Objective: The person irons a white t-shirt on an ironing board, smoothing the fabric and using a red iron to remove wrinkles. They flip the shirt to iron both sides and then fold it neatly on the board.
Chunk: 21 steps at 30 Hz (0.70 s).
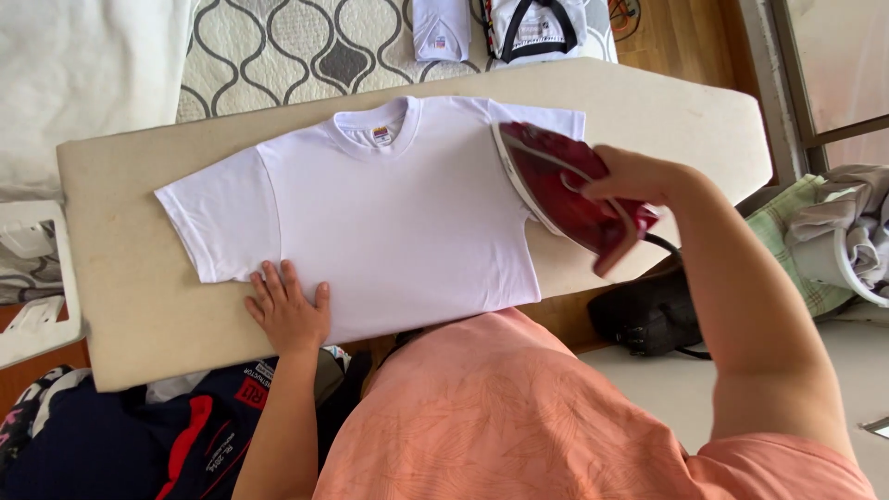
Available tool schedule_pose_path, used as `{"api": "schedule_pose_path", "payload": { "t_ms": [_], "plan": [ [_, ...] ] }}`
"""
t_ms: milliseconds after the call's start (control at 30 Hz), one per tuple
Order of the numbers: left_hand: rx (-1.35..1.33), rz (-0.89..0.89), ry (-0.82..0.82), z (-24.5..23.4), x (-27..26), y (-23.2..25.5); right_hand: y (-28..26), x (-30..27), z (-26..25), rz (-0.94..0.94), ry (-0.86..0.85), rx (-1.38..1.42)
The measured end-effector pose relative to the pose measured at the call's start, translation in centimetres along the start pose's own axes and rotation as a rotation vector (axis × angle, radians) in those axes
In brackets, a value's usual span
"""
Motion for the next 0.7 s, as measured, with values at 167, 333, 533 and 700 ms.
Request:
{"api": "schedule_pose_path", "payload": {
  "t_ms": [167,333,533,700],
  "plan": [
    [0.014,-0.018,-0.039,-0.3,0.2,0.3,6.6,-2.0,0.3,0.095,-0.070,-0.078],
    [0.013,-0.015,-0.058,-0.7,0.4,0.5,6.3,-2.2,0.4,0.058,0.016,-0.056],
    [0.015,-0.021,-0.073,-0.7,0.4,0.4,3.0,1.1,1.9,-0.168,0.257,-0.148],
    [0.010,-0.023,-0.066,-0.4,0.1,0.1,1.7,3.5,2.5,-0.233,0.308,-0.163]
  ]
}}
Point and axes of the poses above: each hand's wrist, its own x-axis towards the middle knuckle, its own z-axis out of the palm, y = z × x, the point moved 1 cm from there along x, towards the middle knuckle, and after that the axes turned 15 degrees about y, right-handed, at the moved point
